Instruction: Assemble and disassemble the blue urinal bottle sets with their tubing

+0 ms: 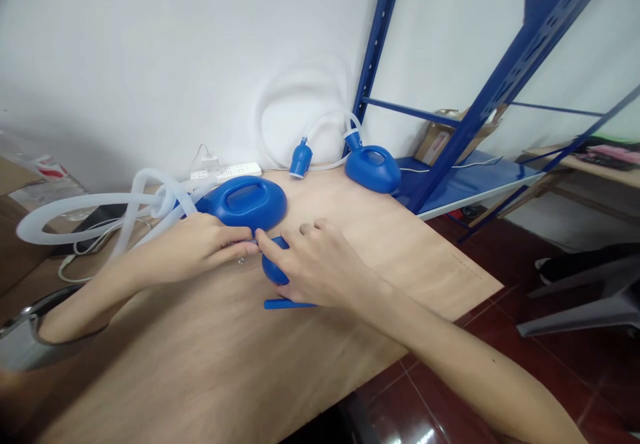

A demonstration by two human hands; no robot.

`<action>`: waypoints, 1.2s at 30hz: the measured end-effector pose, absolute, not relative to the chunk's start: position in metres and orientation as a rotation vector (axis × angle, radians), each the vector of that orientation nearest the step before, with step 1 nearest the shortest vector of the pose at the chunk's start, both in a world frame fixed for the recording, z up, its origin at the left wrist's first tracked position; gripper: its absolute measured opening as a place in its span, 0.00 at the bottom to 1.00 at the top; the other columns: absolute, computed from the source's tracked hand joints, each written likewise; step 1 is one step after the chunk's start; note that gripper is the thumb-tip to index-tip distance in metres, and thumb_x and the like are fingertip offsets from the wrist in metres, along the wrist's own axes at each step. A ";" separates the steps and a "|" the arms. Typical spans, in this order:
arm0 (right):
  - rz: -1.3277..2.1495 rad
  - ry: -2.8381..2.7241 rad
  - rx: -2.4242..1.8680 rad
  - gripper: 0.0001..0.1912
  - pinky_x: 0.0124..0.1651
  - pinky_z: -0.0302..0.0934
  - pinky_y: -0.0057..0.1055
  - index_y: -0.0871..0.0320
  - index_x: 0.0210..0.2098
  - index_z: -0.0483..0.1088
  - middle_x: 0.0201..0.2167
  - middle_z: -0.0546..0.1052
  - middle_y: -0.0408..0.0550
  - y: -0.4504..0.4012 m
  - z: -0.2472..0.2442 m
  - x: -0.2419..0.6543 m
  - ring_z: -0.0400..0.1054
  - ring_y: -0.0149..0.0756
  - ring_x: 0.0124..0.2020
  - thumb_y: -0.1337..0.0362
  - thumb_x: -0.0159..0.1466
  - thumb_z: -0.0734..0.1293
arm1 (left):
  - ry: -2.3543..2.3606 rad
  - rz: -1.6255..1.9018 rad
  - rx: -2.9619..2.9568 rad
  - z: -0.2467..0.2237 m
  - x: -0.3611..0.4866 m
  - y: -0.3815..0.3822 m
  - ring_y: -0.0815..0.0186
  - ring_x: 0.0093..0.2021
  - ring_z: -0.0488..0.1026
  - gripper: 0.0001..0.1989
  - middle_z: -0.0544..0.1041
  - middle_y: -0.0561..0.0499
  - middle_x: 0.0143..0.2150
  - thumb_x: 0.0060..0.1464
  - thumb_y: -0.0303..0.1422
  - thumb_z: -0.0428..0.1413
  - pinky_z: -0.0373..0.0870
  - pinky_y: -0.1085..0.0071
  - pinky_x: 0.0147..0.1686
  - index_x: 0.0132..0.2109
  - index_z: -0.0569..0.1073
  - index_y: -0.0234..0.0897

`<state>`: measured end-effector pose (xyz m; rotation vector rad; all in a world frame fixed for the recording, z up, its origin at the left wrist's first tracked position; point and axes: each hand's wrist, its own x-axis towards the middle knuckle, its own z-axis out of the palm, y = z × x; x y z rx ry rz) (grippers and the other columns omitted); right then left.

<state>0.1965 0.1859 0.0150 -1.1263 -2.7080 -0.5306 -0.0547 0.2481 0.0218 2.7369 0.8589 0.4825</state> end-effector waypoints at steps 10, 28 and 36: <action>-0.276 -2.665 -1.265 0.40 0.35 0.54 0.38 0.56 0.64 0.77 0.37 0.85 0.54 0.183 0.020 0.203 0.76 0.48 0.32 0.38 0.60 0.76 | 0.775 0.458 2.766 0.020 -0.058 0.254 0.67 0.25 0.67 0.30 0.74 0.53 0.25 0.73 0.55 0.47 0.57 0.70 0.29 0.32 0.77 0.41; 1.639 -0.847 -0.999 0.24 0.39 0.76 0.33 0.56 0.39 0.75 0.34 0.82 0.46 0.239 -0.014 0.199 0.79 0.38 0.35 0.39 0.67 0.71 | 0.800 0.979 3.073 -0.017 -0.047 0.253 0.47 0.66 0.74 0.17 0.80 0.40 0.63 0.73 0.35 0.50 0.59 0.34 0.74 0.60 0.79 0.41; 1.773 -0.474 -0.677 0.19 0.51 0.80 0.32 0.56 0.51 0.74 0.49 0.85 0.48 0.221 -0.047 0.150 0.82 0.36 0.47 0.48 0.71 0.72 | 1.142 1.156 2.141 -0.034 -0.055 0.199 0.49 0.63 0.78 0.34 0.73 0.39 0.70 0.65 0.52 0.62 0.83 0.50 0.56 0.71 0.66 0.46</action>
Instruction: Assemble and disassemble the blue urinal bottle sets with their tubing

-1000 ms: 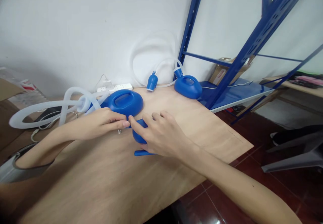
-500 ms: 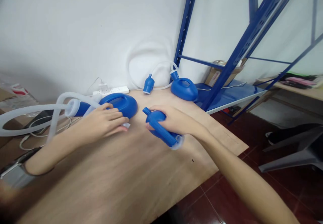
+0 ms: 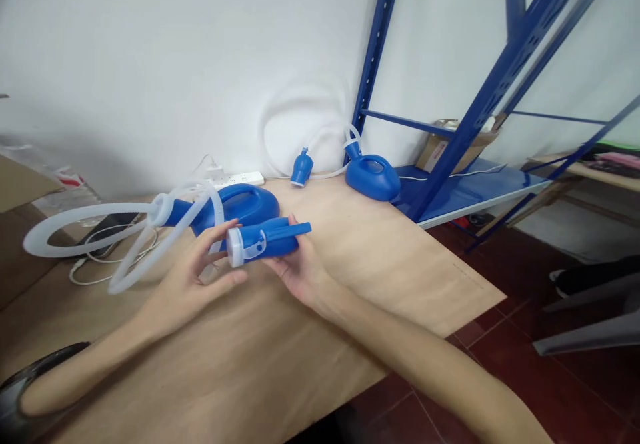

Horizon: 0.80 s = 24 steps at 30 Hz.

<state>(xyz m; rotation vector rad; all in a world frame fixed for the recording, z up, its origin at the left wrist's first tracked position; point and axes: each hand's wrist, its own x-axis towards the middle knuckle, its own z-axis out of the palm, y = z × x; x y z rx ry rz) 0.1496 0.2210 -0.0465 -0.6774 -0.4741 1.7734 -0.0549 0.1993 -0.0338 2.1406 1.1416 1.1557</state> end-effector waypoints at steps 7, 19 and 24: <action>1.843 -0.648 -0.605 0.23 0.59 0.76 0.45 0.52 0.51 0.69 0.55 0.83 0.53 0.225 -0.056 0.141 0.79 0.47 0.59 0.40 0.71 0.68 | 1.345 1.290 2.371 -0.044 -0.089 0.172 0.59 0.45 0.84 0.23 0.83 0.45 0.54 0.63 0.47 0.64 0.84 0.68 0.36 0.60 0.74 0.43; 0.206 -2.500 -0.633 0.26 0.55 0.71 0.41 0.62 0.58 0.74 0.53 0.84 0.57 0.191 -0.050 0.140 0.79 0.47 0.53 0.44 0.76 0.65 | 1.416 1.123 2.490 -0.085 -0.119 0.134 0.68 0.23 0.78 0.20 0.85 0.57 0.35 0.67 0.52 0.59 0.77 0.75 0.26 0.56 0.76 0.45; 0.119 -2.546 -0.729 0.23 0.47 0.68 0.33 0.60 0.52 0.76 0.44 0.85 0.51 0.201 -0.050 0.124 0.80 0.39 0.46 0.50 0.82 0.58 | 1.400 1.198 2.483 -0.080 -0.113 0.141 0.56 0.45 0.86 0.20 0.86 0.46 0.50 0.67 0.48 0.59 0.84 0.64 0.46 0.57 0.76 0.41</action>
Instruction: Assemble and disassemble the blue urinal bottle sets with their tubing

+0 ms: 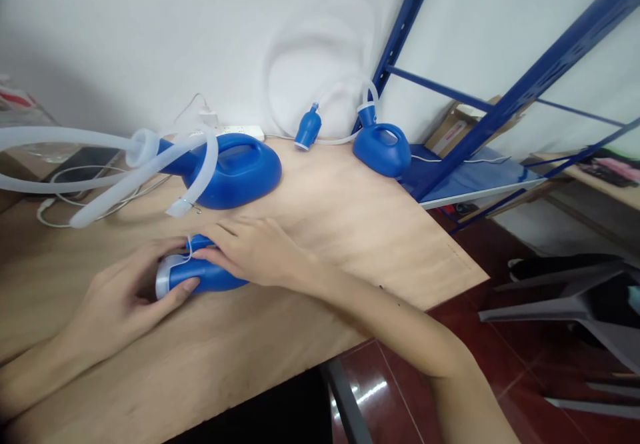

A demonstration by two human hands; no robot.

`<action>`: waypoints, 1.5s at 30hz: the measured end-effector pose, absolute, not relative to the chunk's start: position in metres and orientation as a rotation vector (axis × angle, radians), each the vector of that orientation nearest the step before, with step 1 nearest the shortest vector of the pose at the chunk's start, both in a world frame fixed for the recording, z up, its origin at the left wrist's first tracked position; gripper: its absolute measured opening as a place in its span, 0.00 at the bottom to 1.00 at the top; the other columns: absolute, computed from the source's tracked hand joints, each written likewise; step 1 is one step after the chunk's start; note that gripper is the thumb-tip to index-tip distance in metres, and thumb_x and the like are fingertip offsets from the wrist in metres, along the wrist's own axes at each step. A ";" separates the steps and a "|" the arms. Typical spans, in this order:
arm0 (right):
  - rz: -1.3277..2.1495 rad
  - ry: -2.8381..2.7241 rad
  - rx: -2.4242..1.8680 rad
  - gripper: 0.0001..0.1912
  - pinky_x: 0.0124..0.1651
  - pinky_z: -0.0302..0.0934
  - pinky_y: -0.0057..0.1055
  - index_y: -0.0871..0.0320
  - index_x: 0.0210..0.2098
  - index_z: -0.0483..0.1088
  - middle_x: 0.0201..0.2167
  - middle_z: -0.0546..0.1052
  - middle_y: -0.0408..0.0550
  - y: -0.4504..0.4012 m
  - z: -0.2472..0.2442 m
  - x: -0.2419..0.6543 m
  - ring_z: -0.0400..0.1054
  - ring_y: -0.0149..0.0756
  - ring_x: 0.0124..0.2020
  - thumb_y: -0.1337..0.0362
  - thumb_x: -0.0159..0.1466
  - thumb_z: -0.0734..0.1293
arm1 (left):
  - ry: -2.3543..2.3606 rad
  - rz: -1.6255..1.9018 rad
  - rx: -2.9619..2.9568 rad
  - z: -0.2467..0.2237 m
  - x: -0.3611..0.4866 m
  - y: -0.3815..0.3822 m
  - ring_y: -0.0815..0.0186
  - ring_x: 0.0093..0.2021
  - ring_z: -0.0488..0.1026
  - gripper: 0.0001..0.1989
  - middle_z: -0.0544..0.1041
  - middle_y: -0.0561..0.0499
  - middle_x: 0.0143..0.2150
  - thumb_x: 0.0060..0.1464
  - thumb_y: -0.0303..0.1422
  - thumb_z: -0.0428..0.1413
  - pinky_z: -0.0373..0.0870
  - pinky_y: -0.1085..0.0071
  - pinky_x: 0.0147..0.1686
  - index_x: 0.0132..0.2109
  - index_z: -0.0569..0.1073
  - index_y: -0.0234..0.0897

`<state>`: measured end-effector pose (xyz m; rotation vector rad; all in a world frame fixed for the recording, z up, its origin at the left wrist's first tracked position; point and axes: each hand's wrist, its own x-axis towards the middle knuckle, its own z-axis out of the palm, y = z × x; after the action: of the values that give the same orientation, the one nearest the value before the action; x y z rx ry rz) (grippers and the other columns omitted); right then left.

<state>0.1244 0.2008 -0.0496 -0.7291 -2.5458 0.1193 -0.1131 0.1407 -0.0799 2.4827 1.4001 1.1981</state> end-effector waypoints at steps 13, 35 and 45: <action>0.525 -2.243 -0.690 0.11 0.53 0.72 0.34 0.56 0.49 0.80 0.49 0.86 0.49 0.214 -0.055 0.137 0.81 0.38 0.48 0.58 0.73 0.69 | 1.131 1.198 1.588 -0.057 -0.081 0.167 0.60 0.49 0.85 0.19 0.87 0.48 0.49 0.54 0.43 0.70 0.84 0.63 0.53 0.51 0.84 0.42; 0.534 -2.134 -0.718 0.11 0.34 0.64 0.28 0.56 0.29 0.79 0.25 0.77 0.41 0.213 -0.057 0.144 0.66 0.29 0.26 0.57 0.64 0.72 | 1.071 1.117 1.891 -0.038 -0.079 0.181 0.66 0.31 0.76 0.13 0.81 0.52 0.31 0.62 0.42 0.64 0.73 0.70 0.32 0.33 0.79 0.40; 0.519 -2.075 -0.754 0.12 0.36 0.67 0.28 0.59 0.31 0.81 0.28 0.82 0.45 0.221 -0.057 0.149 0.73 0.31 0.27 0.56 0.65 0.74 | 0.973 1.121 1.868 -0.035 -0.088 0.183 0.65 0.37 0.79 0.11 0.80 0.51 0.36 0.67 0.42 0.61 0.79 0.69 0.39 0.39 0.75 0.40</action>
<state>0.1494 0.2214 -0.0570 -0.7538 -2.0753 0.5187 -0.0877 0.1827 -0.0347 1.8682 0.9725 1.1210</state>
